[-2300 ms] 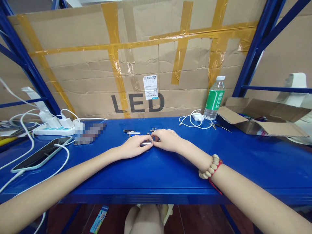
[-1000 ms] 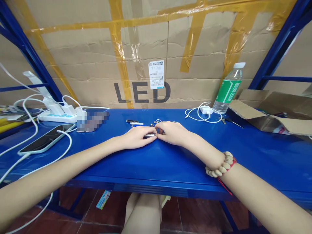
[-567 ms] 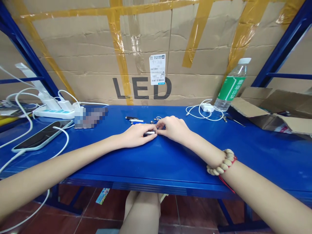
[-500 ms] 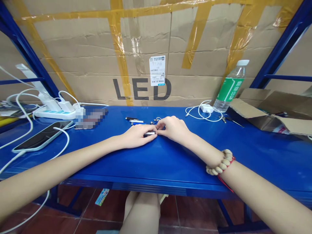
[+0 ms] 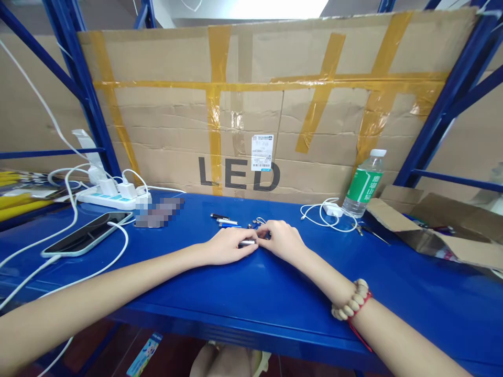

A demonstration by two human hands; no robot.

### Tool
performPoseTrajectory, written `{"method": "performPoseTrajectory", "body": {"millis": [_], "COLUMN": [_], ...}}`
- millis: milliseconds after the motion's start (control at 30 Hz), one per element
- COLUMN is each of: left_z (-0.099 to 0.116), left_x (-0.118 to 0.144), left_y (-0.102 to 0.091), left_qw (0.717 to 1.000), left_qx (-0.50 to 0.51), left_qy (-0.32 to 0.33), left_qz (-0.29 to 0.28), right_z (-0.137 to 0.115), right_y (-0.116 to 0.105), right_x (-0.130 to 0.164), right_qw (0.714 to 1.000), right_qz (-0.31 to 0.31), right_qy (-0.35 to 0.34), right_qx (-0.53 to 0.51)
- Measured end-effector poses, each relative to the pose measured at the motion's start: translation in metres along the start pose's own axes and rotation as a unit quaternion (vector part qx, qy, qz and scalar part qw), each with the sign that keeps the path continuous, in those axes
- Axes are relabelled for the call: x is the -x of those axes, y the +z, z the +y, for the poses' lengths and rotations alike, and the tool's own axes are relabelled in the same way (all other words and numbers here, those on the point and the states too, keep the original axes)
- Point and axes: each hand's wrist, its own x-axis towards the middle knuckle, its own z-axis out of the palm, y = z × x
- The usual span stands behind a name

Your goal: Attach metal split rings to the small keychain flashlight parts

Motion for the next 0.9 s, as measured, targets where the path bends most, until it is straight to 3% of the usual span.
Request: {"method": "performPoseTrajectory", "body": {"millis": [900], "left_z": [-0.0033], "left_x": [0.0008], "left_y": [0.0026], "left_qw": [1.0], "left_qx": [0.017], "left_qy": [0.005], "left_qz": [0.008], "right_z": [-0.0059], "right_y": [-0.004], "right_x": [0.0015], "right_qw": [1.0], "right_qz": [-0.014], "right_qy": [0.017], "right_qx": [-0.011]}}
